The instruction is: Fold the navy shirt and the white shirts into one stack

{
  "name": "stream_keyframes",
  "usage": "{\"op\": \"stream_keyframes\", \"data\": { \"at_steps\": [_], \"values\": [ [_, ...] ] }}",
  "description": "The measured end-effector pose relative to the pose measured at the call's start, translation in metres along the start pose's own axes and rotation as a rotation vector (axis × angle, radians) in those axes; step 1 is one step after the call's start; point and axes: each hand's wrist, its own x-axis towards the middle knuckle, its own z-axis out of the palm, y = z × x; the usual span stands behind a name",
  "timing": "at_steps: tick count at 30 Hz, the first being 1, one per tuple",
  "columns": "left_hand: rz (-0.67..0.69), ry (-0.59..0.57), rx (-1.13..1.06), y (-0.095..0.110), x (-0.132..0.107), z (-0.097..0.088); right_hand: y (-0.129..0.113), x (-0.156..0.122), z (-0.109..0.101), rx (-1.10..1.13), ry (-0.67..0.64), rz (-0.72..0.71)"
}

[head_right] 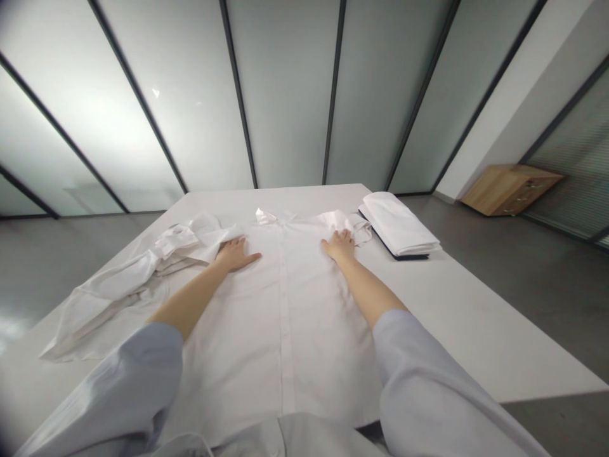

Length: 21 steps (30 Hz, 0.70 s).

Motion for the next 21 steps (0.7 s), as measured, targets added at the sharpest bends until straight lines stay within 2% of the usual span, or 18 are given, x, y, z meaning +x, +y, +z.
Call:
{"op": "stream_keyframes", "data": {
  "at_steps": [2, 4, 7, 9, 12, 16, 21],
  "values": [
    [-0.027, -0.003, 0.001, 0.005, 0.004, -0.007, -0.005, -0.001, -0.001, -0.027, 0.014, -0.069],
    [-0.054, -0.035, 0.021, 0.013, 0.008, -0.012, -0.015, -0.001, 0.000, -0.038, 0.028, -0.230],
    [0.016, -0.008, 0.079, 0.025, 0.011, -0.008, -0.031, 0.000, 0.005, -0.010, -0.049, -0.413],
    [0.106, 0.010, 0.089, 0.030, 0.011, -0.001, -0.039, -0.001, 0.007, 0.006, -0.102, -0.418],
    [0.159, -0.018, 0.069, 0.031, 0.011, 0.004, -0.043, -0.006, 0.005, -0.015, -0.073, -0.409],
    [0.150, -0.008, 0.048, 0.033, 0.014, -0.005, -0.047, -0.013, -0.008, -0.082, -0.043, -0.398],
    [0.216, -0.136, 0.004, 0.047, 0.019, -0.018, -0.059, -0.005, -0.017, -0.105, -0.203, -0.430]
  ]
}}
